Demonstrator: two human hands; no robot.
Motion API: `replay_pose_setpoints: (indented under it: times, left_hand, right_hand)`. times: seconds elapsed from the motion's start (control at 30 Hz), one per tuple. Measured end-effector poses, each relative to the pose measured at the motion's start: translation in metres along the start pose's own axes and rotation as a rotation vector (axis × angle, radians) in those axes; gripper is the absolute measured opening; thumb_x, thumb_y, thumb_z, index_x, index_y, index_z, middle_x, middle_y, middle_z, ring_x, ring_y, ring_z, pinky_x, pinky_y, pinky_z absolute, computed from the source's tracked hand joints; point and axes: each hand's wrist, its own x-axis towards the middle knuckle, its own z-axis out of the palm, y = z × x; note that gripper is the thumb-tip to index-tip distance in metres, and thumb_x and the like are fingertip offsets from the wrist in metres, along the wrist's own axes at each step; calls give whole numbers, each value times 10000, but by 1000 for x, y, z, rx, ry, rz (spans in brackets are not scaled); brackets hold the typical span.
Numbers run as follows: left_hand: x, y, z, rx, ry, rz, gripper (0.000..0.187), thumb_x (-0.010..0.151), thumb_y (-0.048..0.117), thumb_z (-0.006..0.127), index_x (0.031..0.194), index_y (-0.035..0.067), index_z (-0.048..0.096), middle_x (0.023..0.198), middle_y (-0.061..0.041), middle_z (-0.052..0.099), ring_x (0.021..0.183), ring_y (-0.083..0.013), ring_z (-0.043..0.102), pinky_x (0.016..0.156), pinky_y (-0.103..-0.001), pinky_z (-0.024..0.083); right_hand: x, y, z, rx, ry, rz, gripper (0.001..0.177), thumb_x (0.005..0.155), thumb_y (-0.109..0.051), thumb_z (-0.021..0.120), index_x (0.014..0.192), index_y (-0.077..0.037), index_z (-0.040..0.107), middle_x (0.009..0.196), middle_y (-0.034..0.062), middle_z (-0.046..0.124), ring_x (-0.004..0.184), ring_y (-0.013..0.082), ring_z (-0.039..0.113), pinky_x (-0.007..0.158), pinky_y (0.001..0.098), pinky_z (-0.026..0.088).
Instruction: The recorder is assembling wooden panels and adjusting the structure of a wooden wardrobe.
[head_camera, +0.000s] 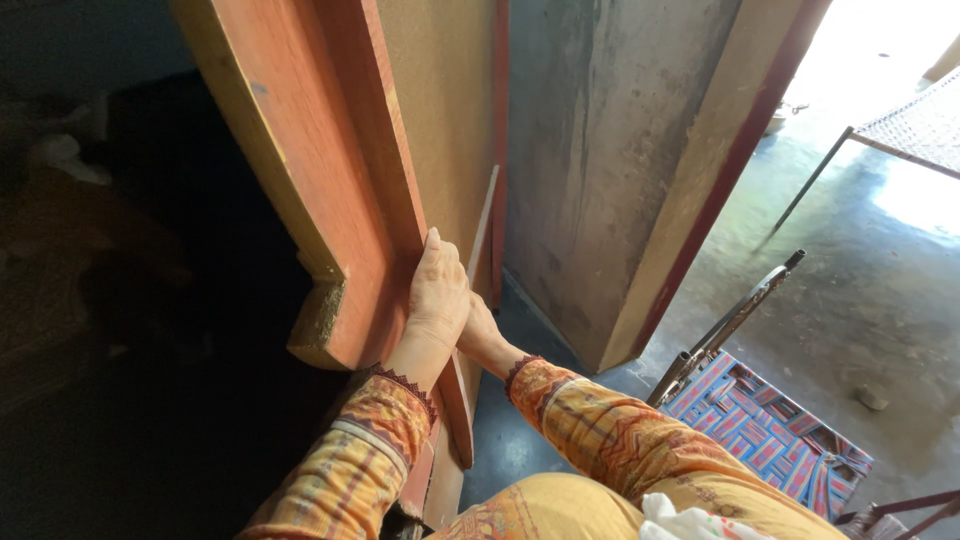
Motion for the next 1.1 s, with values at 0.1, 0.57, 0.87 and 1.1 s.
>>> replay_pose_setpoints:
  times: [0.1, 0.57, 0.87, 1.1]
  left_hand:
    - [0, -1, -1, 1, 9, 4, 477, 987, 337, 506, 1379, 95, 627, 1351, -93, 623, 1348, -317, 433, 1167, -598, 35]
    - [-5, -5, -9, 22, -26, 16, 468, 981, 336, 552, 1375, 98, 638, 1322, -85, 636, 1339, -302, 439, 1178, -588, 35]
    - [-4, -5, -8, 16, -9, 14, 483, 978, 349, 539, 1380, 97, 630, 1325, -74, 635, 1337, -307, 437, 1168, -589, 45]
    - [-6, -8, -13, 37, -28, 26, 459, 979, 327, 554, 1368, 101, 644, 1296, -71, 653, 1314, -295, 462, 1170, -574, 71]
  right_hand:
    - [0, 11, 5, -12, 17, -56, 312, 923, -258, 665, 1109, -9, 695, 1139, 240, 710, 1097, 410, 659, 913, 434, 521]
    - [0, -5, -2, 12, -17, 25, 343, 908, -271, 686, 1116, 2, 676, 1138, 232, 705, 1080, 392, 662, 894, 429, 522]
    - [0, 5, 2, -11, -8, -31, 307, 919, -254, 677, 1106, -11, 691, 1136, 234, 710, 1089, 401, 658, 904, 428, 523]
    - [0, 1, 0, 82, -3, 7, 339, 926, -263, 672, 1140, 0, 670, 1157, 228, 707, 1109, 377, 666, 927, 411, 521]
